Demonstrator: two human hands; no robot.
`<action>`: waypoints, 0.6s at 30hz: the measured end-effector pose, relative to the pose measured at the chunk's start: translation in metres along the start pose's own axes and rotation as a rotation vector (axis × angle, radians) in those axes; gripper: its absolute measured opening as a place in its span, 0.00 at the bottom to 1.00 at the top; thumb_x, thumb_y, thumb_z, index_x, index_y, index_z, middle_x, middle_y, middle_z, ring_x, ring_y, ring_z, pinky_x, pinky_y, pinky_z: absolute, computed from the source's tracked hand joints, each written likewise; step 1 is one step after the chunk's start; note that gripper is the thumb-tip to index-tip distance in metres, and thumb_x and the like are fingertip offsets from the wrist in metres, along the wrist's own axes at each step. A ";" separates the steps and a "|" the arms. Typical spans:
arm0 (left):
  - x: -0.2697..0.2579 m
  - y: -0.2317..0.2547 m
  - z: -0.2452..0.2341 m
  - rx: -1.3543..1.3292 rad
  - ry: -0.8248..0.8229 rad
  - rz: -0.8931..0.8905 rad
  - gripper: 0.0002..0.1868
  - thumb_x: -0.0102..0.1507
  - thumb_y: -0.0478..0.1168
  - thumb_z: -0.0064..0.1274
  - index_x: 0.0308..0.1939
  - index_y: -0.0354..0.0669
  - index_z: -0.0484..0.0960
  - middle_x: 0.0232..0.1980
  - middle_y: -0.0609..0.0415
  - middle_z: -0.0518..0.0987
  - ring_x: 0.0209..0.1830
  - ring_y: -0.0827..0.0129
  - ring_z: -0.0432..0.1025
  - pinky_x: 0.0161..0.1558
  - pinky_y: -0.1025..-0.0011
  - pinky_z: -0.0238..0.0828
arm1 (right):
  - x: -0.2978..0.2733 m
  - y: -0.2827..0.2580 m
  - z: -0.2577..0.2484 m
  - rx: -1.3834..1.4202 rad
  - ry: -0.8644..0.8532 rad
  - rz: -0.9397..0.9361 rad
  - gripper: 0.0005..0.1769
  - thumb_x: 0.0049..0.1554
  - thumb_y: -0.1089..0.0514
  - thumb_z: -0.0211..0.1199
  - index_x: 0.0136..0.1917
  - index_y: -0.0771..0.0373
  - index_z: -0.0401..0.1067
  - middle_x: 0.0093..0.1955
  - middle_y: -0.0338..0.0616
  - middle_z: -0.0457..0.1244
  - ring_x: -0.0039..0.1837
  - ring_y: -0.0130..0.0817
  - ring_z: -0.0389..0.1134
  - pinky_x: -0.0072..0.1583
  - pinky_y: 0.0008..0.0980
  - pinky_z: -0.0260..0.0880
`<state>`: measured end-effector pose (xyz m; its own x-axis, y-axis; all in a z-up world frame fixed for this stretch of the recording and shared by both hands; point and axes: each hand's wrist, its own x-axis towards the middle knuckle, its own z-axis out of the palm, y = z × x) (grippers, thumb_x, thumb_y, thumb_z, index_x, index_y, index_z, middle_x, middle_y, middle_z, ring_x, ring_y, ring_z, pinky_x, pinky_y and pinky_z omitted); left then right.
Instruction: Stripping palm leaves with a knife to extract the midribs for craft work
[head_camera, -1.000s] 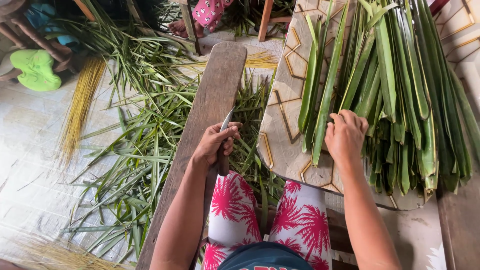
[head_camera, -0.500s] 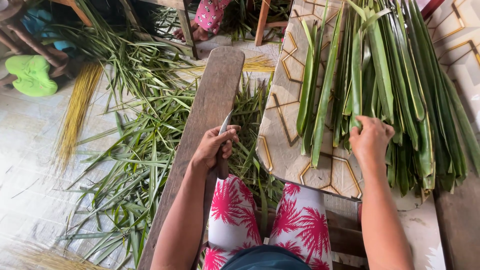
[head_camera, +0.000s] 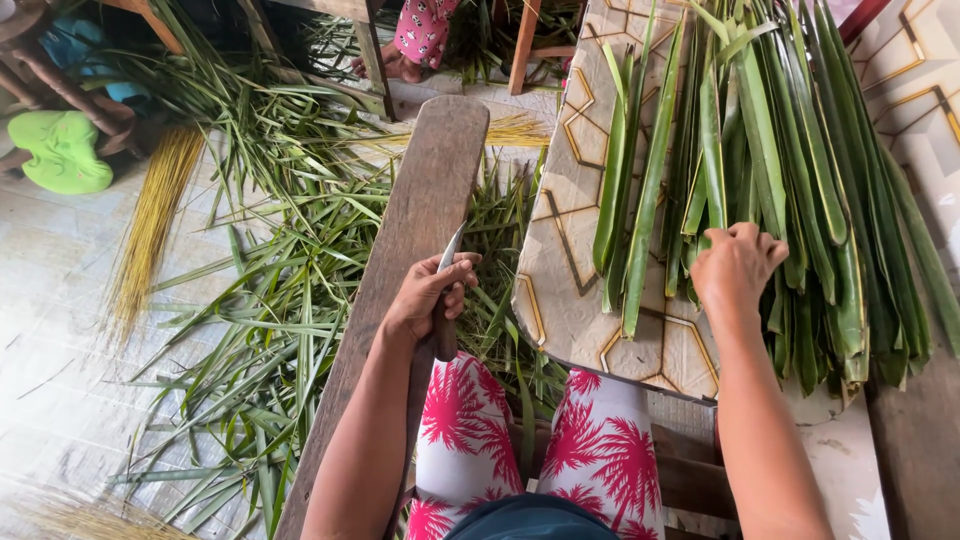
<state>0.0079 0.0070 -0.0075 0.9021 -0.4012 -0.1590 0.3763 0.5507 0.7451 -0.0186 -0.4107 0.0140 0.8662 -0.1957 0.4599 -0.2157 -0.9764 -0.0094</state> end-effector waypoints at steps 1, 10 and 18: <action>0.000 0.000 0.000 -0.003 -0.001 0.001 0.17 0.60 0.33 0.55 0.51 0.25 0.76 0.30 0.45 0.78 0.13 0.80 0.58 0.12 0.81 0.53 | 0.005 -0.005 -0.001 -0.107 -0.061 0.038 0.08 0.53 0.57 0.63 0.44 0.62 0.78 0.48 0.49 0.61 0.51 0.43 0.55 0.60 0.42 0.45; 0.001 -0.001 -0.003 0.006 0.005 0.002 0.17 0.60 0.33 0.56 0.50 0.27 0.77 0.29 0.46 0.78 0.13 0.79 0.59 0.12 0.82 0.53 | 0.051 -0.013 0.034 -0.293 -0.233 0.151 0.28 0.54 0.37 0.63 0.39 0.68 0.80 0.52 0.58 0.63 0.55 0.54 0.57 0.64 0.60 0.39; 0.001 0.000 -0.004 -0.011 0.002 -0.017 0.15 0.60 0.33 0.56 0.49 0.28 0.78 0.29 0.46 0.78 0.13 0.79 0.59 0.12 0.82 0.54 | 0.059 0.010 -0.014 0.357 -0.304 0.409 0.20 0.68 0.54 0.54 0.36 0.61 0.74 0.27 0.39 0.60 0.28 0.32 0.57 0.72 0.57 0.41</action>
<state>0.0098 0.0096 -0.0106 0.8958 -0.4093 -0.1732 0.3941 0.5514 0.7353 0.0241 -0.4311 0.0540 0.8461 -0.5265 0.0835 -0.4388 -0.7768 -0.4518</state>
